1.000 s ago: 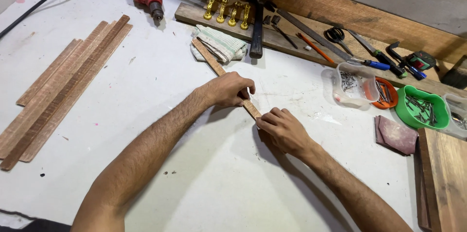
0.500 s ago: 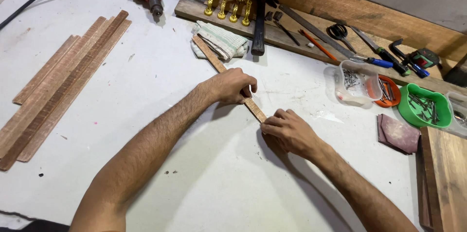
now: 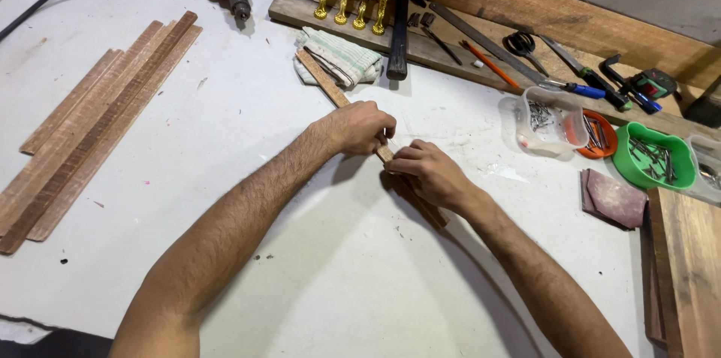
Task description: Sand a small wooden strip manually with sandpaper.
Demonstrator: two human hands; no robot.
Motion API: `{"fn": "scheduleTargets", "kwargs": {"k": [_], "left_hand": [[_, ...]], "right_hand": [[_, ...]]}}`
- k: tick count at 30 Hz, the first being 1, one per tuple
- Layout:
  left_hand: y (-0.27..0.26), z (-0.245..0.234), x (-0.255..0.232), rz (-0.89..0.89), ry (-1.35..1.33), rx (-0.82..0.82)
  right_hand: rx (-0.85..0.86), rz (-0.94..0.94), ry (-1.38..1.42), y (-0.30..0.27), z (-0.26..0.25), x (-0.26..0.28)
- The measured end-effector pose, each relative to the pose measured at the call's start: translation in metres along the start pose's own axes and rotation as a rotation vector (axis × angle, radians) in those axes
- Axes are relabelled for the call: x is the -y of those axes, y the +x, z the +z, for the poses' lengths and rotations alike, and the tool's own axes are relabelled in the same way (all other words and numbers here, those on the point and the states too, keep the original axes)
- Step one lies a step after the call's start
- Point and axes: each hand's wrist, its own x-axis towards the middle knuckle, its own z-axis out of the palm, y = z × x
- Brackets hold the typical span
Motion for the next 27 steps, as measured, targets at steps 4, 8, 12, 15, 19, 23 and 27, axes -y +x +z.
{"fn": "scheduleTargets", "kwargs": {"k": [4,8,12,15,19,23,27], "left_hand": [[0.003,0.002,-0.003,0.009,-0.024,-0.032],[0.0,-0.001,-0.008,0.011,-0.089,-0.01],[0.0,-0.004,-0.008,0.021,-0.097,-0.008],[0.005,0.0,-0.004,0.026,-0.089,-0.016],[0.0,-0.008,-0.01,0.013,-0.071,-0.011],[0.001,-0.003,-0.006,0.019,-0.088,-0.025],[-0.002,-0.002,-0.003,0.031,-0.114,-0.037]], "right_hand": [[-0.048,0.01,0.106,-0.055,-0.015,0.008],[-0.002,0.074,0.074,-0.083,-0.018,0.023],[-0.118,0.072,-0.043,-0.057,-0.005,0.021],[-0.18,0.071,-0.104,-0.014,0.012,-0.001],[-0.195,0.082,-0.15,0.015,0.021,-0.012],[-0.125,0.09,-0.115,-0.001,0.016,-0.01],[0.015,0.141,-0.094,-0.032,-0.003,0.004]]}}
